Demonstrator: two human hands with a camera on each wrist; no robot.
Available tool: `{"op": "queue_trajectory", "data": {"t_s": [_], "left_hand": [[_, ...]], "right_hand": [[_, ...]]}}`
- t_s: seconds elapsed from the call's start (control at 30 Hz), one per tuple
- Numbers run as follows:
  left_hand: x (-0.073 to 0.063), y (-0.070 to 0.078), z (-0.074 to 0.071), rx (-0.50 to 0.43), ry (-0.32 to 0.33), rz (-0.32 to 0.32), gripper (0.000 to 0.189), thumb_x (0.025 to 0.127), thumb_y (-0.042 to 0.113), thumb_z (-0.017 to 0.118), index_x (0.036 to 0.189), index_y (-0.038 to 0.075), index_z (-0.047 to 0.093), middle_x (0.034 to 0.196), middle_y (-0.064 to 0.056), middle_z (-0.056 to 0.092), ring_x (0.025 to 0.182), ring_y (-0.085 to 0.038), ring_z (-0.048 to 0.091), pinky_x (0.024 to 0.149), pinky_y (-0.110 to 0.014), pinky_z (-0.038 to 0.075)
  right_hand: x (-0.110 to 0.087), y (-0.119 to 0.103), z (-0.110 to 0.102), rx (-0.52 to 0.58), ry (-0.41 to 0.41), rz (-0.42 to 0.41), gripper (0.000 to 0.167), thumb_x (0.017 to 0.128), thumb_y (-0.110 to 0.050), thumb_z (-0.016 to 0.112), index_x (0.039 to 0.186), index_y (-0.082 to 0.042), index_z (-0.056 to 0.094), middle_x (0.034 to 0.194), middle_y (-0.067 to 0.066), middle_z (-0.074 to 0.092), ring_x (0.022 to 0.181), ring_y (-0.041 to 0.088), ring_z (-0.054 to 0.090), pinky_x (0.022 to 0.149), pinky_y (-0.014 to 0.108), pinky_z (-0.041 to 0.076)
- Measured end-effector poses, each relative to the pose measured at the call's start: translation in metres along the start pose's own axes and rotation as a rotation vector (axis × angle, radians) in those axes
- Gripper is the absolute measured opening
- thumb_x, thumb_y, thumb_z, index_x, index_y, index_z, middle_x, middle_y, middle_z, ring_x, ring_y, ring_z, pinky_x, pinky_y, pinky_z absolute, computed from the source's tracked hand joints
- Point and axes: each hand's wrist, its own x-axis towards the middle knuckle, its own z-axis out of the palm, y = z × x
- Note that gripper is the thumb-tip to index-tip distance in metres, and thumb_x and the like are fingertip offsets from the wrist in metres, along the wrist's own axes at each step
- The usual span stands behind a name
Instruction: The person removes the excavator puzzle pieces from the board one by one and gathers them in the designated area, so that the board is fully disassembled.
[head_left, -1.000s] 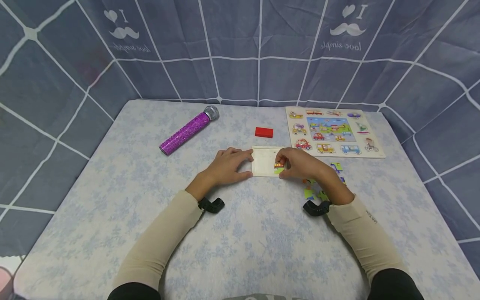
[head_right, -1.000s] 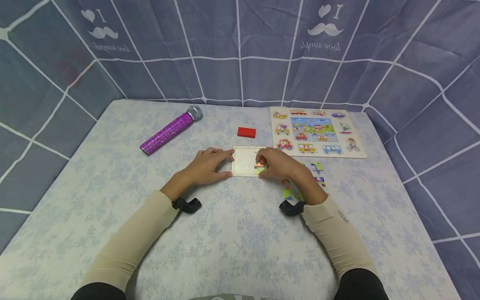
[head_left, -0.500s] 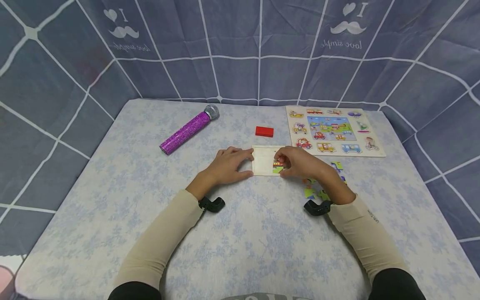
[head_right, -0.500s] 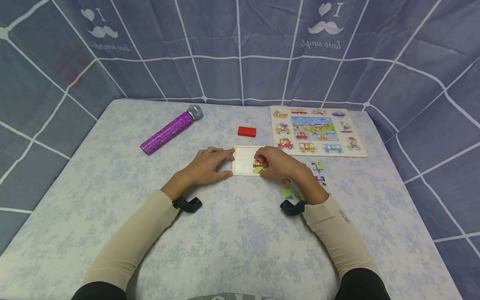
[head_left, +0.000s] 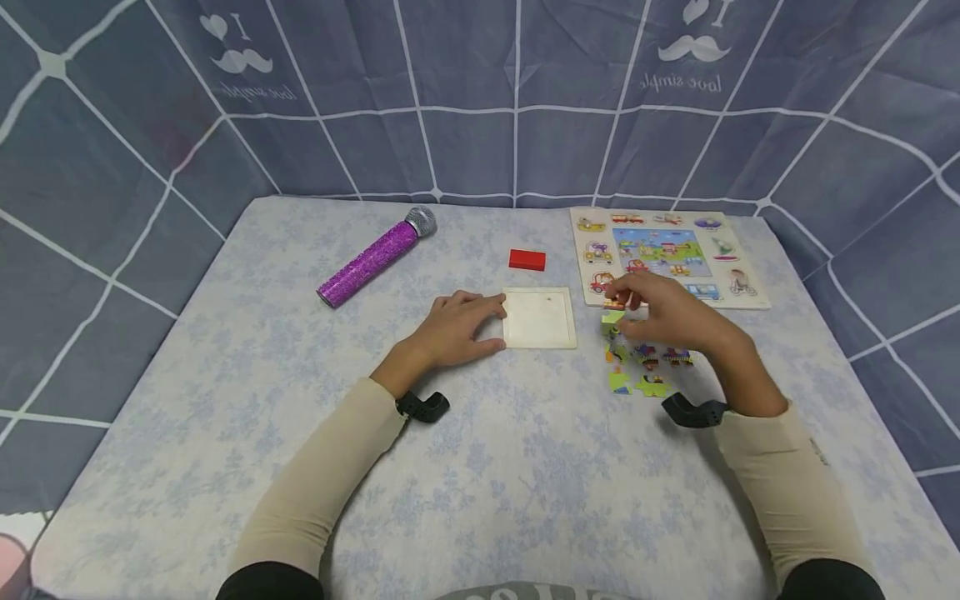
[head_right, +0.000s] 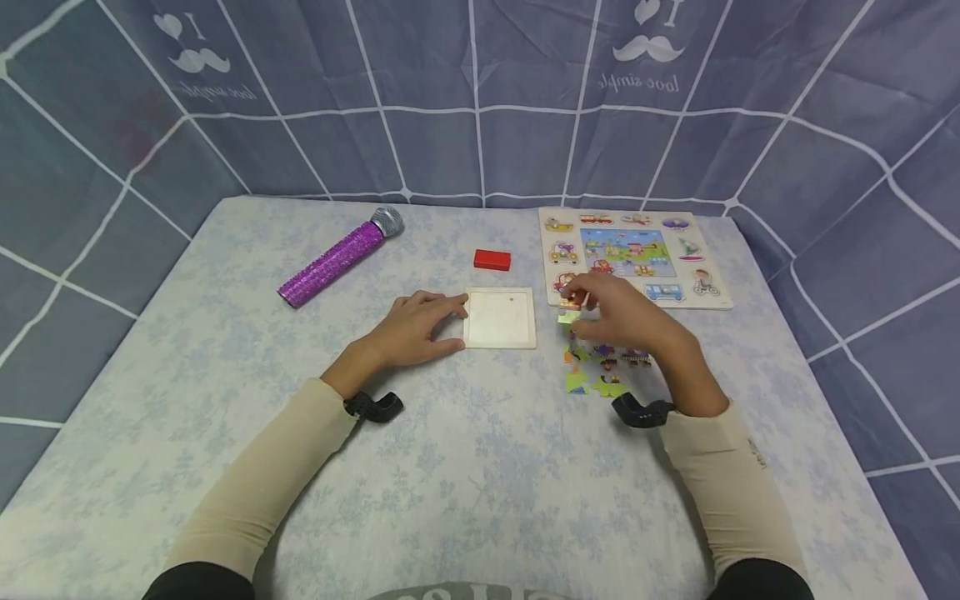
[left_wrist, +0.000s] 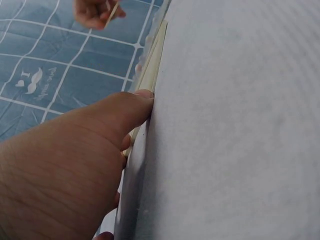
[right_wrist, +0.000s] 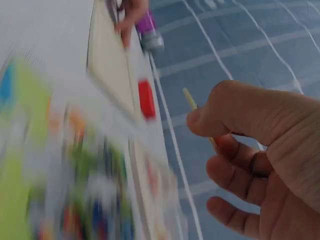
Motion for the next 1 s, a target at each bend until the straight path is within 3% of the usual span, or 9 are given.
{"op": "queue_trajectory", "data": {"t_s": [0.13,0.27,0.37,0.5,0.6,0.8,1.0], "left_hand": [[-0.001,-0.001,-0.002,0.005,-0.009,0.001,0.047,0.098,0.047,0.063,0.138,0.023,0.055,0.161,0.004,0.036,0.139,-0.026,0.037,0.106,-0.054,0.027],[-0.003,-0.003,-0.005,0.01,-0.009,0.0,0.046,0.098,0.047,0.063,0.137,0.023,0.056,0.161,0.003,0.035,0.139,-0.027,0.037,0.105,-0.055,0.027],[-0.005,-0.004,-0.006,0.008,0.001,-0.002,0.046,0.098,0.047,0.064,0.136,0.022,0.056,0.161,0.002,0.036,0.139,-0.028,0.038,0.105,-0.055,0.027],[-0.008,-0.005,-0.007,-0.01,0.006,-0.001,0.046,0.098,0.046,0.064,0.135,0.021,0.057,0.161,0.002,0.036,0.138,-0.029,0.038,0.105,-0.056,0.027],[-0.009,-0.004,-0.006,-0.022,0.005,0.001,0.046,0.097,0.046,0.064,0.135,0.021,0.057,0.161,0.002,0.036,0.138,-0.029,0.038,0.105,-0.057,0.027],[-0.01,-0.006,-0.005,-0.007,0.003,-0.004,0.046,0.098,0.047,0.064,0.135,0.023,0.056,0.161,0.003,0.036,0.138,-0.028,0.038,0.105,-0.056,0.027],[-0.01,-0.008,-0.004,-0.018,0.008,-0.002,0.045,0.097,0.047,0.065,0.134,0.023,0.057,0.16,0.002,0.037,0.138,-0.028,0.038,0.105,-0.056,0.027]], "right_hand": [[-0.044,0.017,-0.006,0.0,0.049,0.089,0.039,0.087,-0.001,0.076,0.12,0.0,0.056,0.108,0.009,0.059,0.095,0.027,0.058,0.078,0.045,0.049],[-0.08,0.033,0.001,-0.002,0.069,0.1,0.039,0.082,0.003,0.081,0.112,-0.003,0.057,0.1,0.003,0.058,0.089,0.021,0.059,0.075,0.033,0.05],[-0.095,0.04,0.008,0.047,0.05,0.108,0.04,0.08,0.003,0.082,0.112,-0.002,0.059,0.1,0.003,0.059,0.086,0.017,0.059,0.074,0.026,0.05],[-0.103,0.045,0.014,0.116,-0.005,0.147,0.039,0.08,0.004,0.082,0.11,-0.001,0.059,0.098,0.004,0.06,0.085,0.015,0.058,0.073,0.024,0.049],[-0.105,0.047,0.016,0.103,-0.031,0.144,0.034,0.08,0.005,0.081,0.106,-0.004,0.061,0.097,0.002,0.061,0.085,0.015,0.057,0.073,0.025,0.049],[-0.108,0.05,0.02,0.073,0.005,0.024,0.029,0.08,0.005,0.081,0.1,-0.013,0.071,0.1,-0.005,0.066,0.085,0.011,0.058,0.072,0.024,0.048],[-0.107,0.049,0.019,0.1,0.002,0.048,0.027,0.082,0.005,0.08,0.1,-0.014,0.073,0.102,-0.003,0.066,0.09,0.009,0.059,0.075,0.025,0.05]]}}
